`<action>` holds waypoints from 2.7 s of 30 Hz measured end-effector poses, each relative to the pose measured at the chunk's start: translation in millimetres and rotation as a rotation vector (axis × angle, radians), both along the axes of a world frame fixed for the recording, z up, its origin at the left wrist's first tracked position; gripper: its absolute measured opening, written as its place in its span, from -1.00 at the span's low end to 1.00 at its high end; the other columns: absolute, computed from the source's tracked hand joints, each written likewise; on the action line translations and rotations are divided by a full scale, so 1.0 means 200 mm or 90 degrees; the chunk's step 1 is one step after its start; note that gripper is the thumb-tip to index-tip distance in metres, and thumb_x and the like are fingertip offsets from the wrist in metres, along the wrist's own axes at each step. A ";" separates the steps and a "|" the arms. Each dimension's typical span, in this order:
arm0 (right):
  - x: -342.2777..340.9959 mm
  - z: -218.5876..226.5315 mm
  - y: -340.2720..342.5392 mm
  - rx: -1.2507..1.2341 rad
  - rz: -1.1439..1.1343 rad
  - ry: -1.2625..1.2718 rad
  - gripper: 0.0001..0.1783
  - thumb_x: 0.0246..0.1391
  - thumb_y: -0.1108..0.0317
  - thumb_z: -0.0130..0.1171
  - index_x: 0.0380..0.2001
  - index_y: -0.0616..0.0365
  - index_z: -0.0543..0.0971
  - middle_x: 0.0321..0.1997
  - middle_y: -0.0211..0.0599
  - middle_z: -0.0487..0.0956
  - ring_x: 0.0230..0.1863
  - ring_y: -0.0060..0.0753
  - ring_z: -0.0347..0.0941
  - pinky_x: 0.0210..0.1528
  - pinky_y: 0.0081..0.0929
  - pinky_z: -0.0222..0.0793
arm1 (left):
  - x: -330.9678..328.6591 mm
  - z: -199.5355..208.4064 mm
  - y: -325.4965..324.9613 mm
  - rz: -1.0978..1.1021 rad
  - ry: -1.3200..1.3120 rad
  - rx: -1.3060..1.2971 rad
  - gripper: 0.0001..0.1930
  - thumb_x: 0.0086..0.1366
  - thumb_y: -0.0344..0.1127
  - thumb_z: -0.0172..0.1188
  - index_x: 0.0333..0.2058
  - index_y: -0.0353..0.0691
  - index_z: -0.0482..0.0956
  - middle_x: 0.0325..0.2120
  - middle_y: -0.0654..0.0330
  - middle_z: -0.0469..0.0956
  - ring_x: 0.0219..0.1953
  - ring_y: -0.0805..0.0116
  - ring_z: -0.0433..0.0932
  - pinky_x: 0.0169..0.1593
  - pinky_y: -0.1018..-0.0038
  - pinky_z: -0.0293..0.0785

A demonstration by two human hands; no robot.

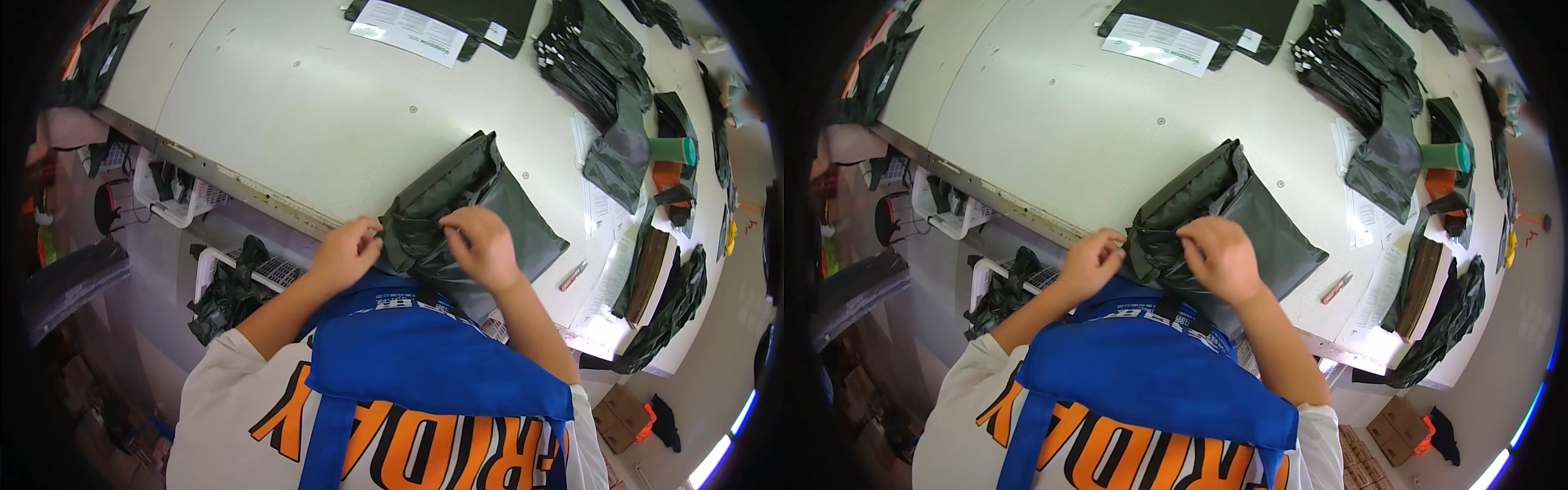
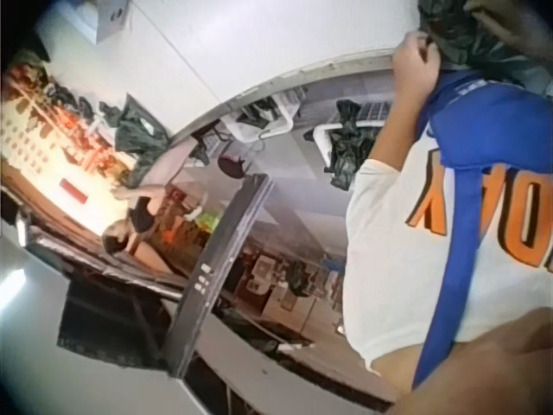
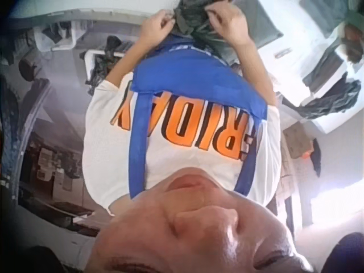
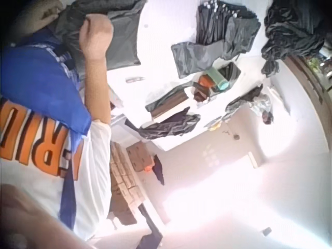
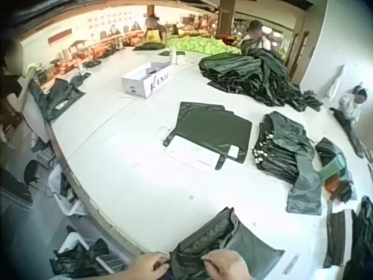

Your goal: The person folds a dark green garment on a white table, then uses a small blade to cut a tag or thread from the garment. They continue to unfold, smooth, and refold the garment, handling it repeatedly.

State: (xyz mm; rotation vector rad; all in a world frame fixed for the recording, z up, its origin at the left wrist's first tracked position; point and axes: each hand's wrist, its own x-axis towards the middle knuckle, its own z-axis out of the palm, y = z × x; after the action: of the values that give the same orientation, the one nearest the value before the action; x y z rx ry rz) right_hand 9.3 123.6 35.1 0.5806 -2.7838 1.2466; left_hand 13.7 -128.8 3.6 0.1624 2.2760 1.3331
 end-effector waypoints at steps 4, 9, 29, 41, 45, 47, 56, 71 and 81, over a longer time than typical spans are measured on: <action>0.09 -0.06 -0.14 0.041 -0.033 -0.026 -0.62 -0.25 0.39 0.37 -0.27 0.17 0.51 -0.26 -0.18 0.50 -0.19 -0.08 0.42 -0.13 -0.24 0.34 | 0.08 -0.02 0.07 0.128 -0.349 0.116 -0.49 0.20 -0.45 0.17 0.08 -0.35 0.18 -0.58 0.12 0.48 -0.58 0.40 0.49 -0.50 0.51 0.41; 0.17 -0.11 -0.18 0.189 -0.038 -0.050 -0.42 -0.35 0.27 0.45 -0.19 0.15 0.43 -0.21 -0.22 0.44 -0.11 -0.07 0.37 -0.12 -0.24 0.31 | 0.07 -0.16 0.08 0.218 -0.408 0.365 -0.48 0.15 -0.56 0.15 0.06 -0.30 0.14 -0.39 0.02 0.52 -0.41 0.34 0.52 -0.44 0.53 0.43; 0.13 -0.01 -0.10 0.116 0.136 -0.059 -0.77 -0.20 0.59 0.16 -0.43 0.00 0.50 -0.38 -0.45 0.50 -0.21 -0.34 0.42 -0.16 -0.37 0.15 | 0.08 -0.26 0.33 0.178 0.020 0.206 -0.88 0.09 -0.55 0.16 -0.41 -0.27 0.39 -0.52 0.08 0.45 -0.47 0.21 0.47 -0.36 0.37 0.44; 0.14 -0.05 -0.11 0.120 0.131 -0.047 -0.77 -0.23 0.59 0.17 -0.47 0.00 0.48 -0.41 -0.46 0.48 -0.27 -0.32 0.41 -0.17 -0.38 0.16 | 0.17 -0.16 0.22 -0.109 0.309 -0.063 -0.76 0.04 -0.17 0.22 -0.36 -0.18 0.63 -0.36 0.11 0.48 -0.32 0.06 0.49 -0.23 0.14 0.43; 0.14 -0.04 -0.14 0.124 0.125 -0.048 -0.78 -0.21 0.57 0.19 -0.43 0.03 0.50 -0.40 -0.43 0.49 -0.26 -0.30 0.41 -0.14 -0.38 0.19 | 0.19 -0.19 0.15 -0.067 0.059 0.030 -0.81 0.10 -0.25 0.26 -0.37 -0.22 0.59 -0.31 0.14 0.48 -0.27 0.31 0.48 -0.26 0.36 0.44; 0.13 -0.04 -0.13 0.113 0.113 -0.059 -0.78 -0.20 0.56 0.20 -0.41 0.05 0.51 -0.39 -0.40 0.50 -0.26 -0.27 0.42 -0.14 -0.37 0.22 | 0.17 -0.15 0.11 0.067 -0.101 0.074 -0.86 0.11 -0.32 0.27 -0.38 -0.23 0.57 -0.33 0.16 0.49 -0.31 0.44 0.48 -0.32 0.47 0.44; 0.07 0.04 0.05 -0.068 -0.077 -0.065 -0.78 -0.09 0.68 0.04 -0.37 0.19 0.55 -0.37 -0.25 0.54 -0.36 -0.35 0.47 -0.26 -0.51 0.41 | 0.05 -0.23 0.12 0.003 0.088 0.026 -0.86 0.03 -0.41 0.27 -0.43 -0.23 0.49 -0.47 0.14 0.43 -0.39 0.24 0.46 -0.29 0.41 0.41; -0.27 -0.19 0.33 -0.180 -0.249 -0.411 -0.55 0.09 0.27 0.20 0.05 0.17 0.47 -0.08 -0.28 0.51 -0.06 -0.46 0.38 0.00 -0.53 0.29 | -0.26 -0.10 0.36 -0.035 -0.270 0.108 -0.23 0.16 0.22 0.14 0.00 -0.49 0.41 -0.13 -0.17 0.53 -0.10 0.11 0.54 -0.05 0.35 0.43; -0.23 0.00 0.37 -0.072 -0.248 -0.489 -0.42 -0.08 0.30 0.35 0.07 0.16 0.48 -0.36 -0.49 0.38 -0.33 -0.61 0.31 -0.23 -0.64 0.29 | -0.08 -0.17 0.51 -0.067 -0.163 0.136 -0.26 0.13 0.20 0.13 0.02 -0.42 0.39 -0.09 -0.23 0.42 0.03 -0.10 0.38 0.10 0.17 0.30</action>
State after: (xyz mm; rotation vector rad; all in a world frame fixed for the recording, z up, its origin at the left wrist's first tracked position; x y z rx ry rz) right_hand -36.4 197.8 34.1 -0.5552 -3.0895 1.7785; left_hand -1.4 -27.2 -30.3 0.1705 1.8879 1.4499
